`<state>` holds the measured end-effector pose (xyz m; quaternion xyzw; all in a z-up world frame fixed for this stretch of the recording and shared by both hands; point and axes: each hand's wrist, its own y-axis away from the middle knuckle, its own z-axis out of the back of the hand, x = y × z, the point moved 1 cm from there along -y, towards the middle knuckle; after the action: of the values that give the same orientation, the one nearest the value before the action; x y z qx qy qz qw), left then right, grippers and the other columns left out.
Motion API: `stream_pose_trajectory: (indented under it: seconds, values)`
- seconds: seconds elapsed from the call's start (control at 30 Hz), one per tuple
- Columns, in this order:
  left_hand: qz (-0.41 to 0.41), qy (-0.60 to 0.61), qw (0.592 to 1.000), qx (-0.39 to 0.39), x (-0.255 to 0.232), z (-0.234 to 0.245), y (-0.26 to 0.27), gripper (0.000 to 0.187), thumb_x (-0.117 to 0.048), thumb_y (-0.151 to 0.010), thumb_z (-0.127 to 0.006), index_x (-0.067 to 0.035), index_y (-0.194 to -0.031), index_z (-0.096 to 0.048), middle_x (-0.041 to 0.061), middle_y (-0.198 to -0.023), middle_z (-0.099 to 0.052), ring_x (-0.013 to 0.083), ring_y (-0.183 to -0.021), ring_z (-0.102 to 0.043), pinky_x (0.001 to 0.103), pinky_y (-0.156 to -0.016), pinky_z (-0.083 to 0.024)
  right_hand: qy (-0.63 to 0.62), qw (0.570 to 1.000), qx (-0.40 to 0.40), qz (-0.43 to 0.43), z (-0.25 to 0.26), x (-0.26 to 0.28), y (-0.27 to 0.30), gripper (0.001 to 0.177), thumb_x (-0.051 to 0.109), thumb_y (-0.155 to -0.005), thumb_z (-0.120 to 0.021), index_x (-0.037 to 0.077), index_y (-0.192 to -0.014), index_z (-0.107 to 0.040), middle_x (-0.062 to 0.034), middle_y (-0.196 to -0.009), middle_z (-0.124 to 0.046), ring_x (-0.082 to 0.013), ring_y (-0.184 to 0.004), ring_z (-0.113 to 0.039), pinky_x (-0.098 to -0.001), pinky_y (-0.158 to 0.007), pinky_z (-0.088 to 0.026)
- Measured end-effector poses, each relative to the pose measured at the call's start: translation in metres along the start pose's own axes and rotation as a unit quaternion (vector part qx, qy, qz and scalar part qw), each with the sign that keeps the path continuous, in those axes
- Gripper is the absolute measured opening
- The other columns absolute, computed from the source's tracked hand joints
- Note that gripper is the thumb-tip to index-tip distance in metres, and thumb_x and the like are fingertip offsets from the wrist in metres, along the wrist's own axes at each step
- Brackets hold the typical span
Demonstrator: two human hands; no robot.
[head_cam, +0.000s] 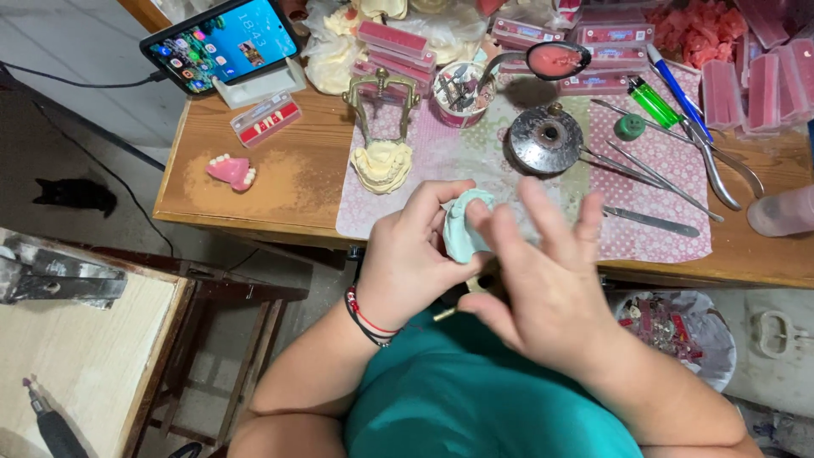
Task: Mark a dental model and apply material to a denture base to fit it onto the model.
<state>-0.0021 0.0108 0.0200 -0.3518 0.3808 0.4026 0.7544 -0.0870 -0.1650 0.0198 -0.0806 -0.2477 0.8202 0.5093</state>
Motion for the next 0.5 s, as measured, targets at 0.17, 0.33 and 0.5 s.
stream_pose_trajectory:
  seconds: [0.17, 0.33, 0.5]
  values:
    - [0.009, 0.048, 0.999, -0.008, -0.001, -0.002, -0.001, 0.048, -0.028, -0.081, -0.083, -0.017, -0.123, -0.063, -0.005, -0.074, -0.07, 0.0034, -0.062, -0.059, 0.022, -0.063, -0.05, -0.001, 0.999, -0.036, 0.026, 0.01, 0.005, 0.0, 0.073, 0.054, -0.105, -0.046, -0.008, -0.144, -0.051, -0.0129, -0.139, -0.068, -0.0366, -0.132, -0.058, -0.0653, -0.126, -0.004]
    - [0.006, 0.081, 0.997, 0.01, 0.004, 0.002, -0.002, 0.062, -0.016, -0.07, -0.087, -0.016, -0.127, -0.061, -0.006, -0.075, -0.067, 0.003, -0.064, -0.056, 0.019, -0.062, -0.047, -0.119, 0.986, -0.114, 0.011, 0.011, -0.007, 0.005, 0.052, 0.045, -0.103, -0.052, 0.005, -0.135, -0.051, -0.0116, -0.126, -0.072, -0.0354, -0.12, -0.055, -0.0612, -0.13, -0.019]
    - [-0.003, 0.151, 0.987, 0.051, -0.001, 0.006, 0.0, 0.057, -0.015, -0.077, -0.088, -0.012, -0.129, -0.062, 0.001, -0.1, -0.078, 0.0027, -0.089, -0.07, 0.019, -0.078, -0.056, -0.085, 0.995, -0.003, 0.047, 0.007, -0.003, 0.008, 0.075, 0.058, -0.105, -0.041, 0.002, -0.153, -0.034, -0.0051, -0.155, -0.057, -0.041, -0.151, -0.043, -0.0723, -0.127, 0.0]
